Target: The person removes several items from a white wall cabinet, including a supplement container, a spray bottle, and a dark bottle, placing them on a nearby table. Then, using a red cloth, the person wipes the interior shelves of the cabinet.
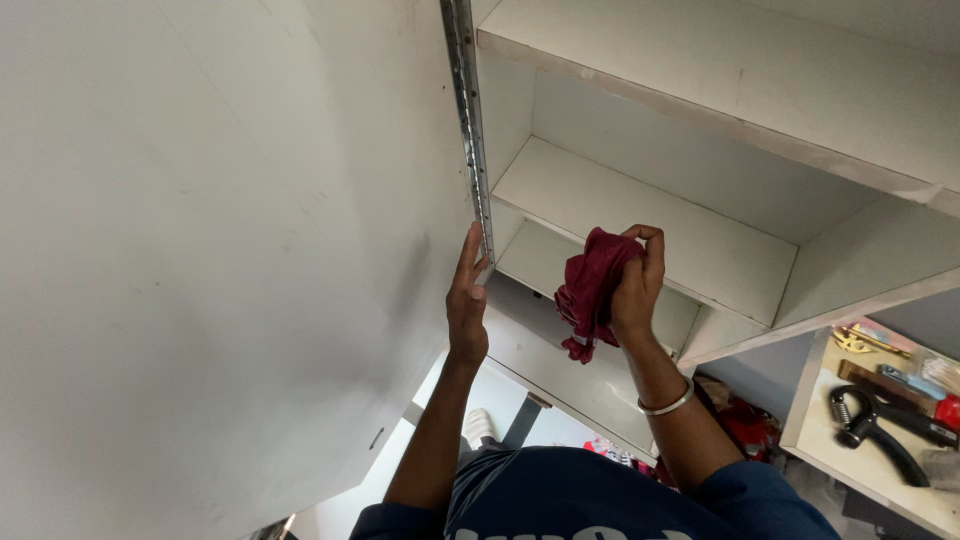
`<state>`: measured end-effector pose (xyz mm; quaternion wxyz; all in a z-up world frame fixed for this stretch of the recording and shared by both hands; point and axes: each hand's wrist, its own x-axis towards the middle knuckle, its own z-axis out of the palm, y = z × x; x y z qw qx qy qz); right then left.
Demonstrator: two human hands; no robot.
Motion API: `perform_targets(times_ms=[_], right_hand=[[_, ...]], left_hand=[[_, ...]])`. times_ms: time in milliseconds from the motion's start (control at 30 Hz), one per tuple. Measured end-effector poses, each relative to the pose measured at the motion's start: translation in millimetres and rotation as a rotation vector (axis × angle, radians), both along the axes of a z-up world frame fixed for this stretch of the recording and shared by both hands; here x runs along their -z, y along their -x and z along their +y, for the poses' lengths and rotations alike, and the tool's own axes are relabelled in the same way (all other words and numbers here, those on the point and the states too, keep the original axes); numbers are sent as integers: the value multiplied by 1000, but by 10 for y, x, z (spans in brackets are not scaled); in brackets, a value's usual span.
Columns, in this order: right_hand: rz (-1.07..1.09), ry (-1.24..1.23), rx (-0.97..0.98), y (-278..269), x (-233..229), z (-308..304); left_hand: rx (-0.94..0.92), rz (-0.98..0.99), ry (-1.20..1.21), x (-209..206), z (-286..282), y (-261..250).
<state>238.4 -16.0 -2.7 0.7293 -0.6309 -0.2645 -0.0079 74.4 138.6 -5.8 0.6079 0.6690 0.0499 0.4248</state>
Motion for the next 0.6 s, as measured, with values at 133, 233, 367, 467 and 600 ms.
perform_targets(times_ms=[133,233,367,467,600], right_hand=[[55,-52,26,-38,90,307],[64,-77,52,-24,181,484],[83,-65,101,-52,257,652],[129,-47,137,-54,314,767],[213,-120,77,-108,327,917]], left_hand=[[73,18,11,15,364,-77],[116,27,18,33,599,-132],[165,52,12,41,825,-229],[204,66,23,92,969,-256],[218,66,24,158,1105,-351]])
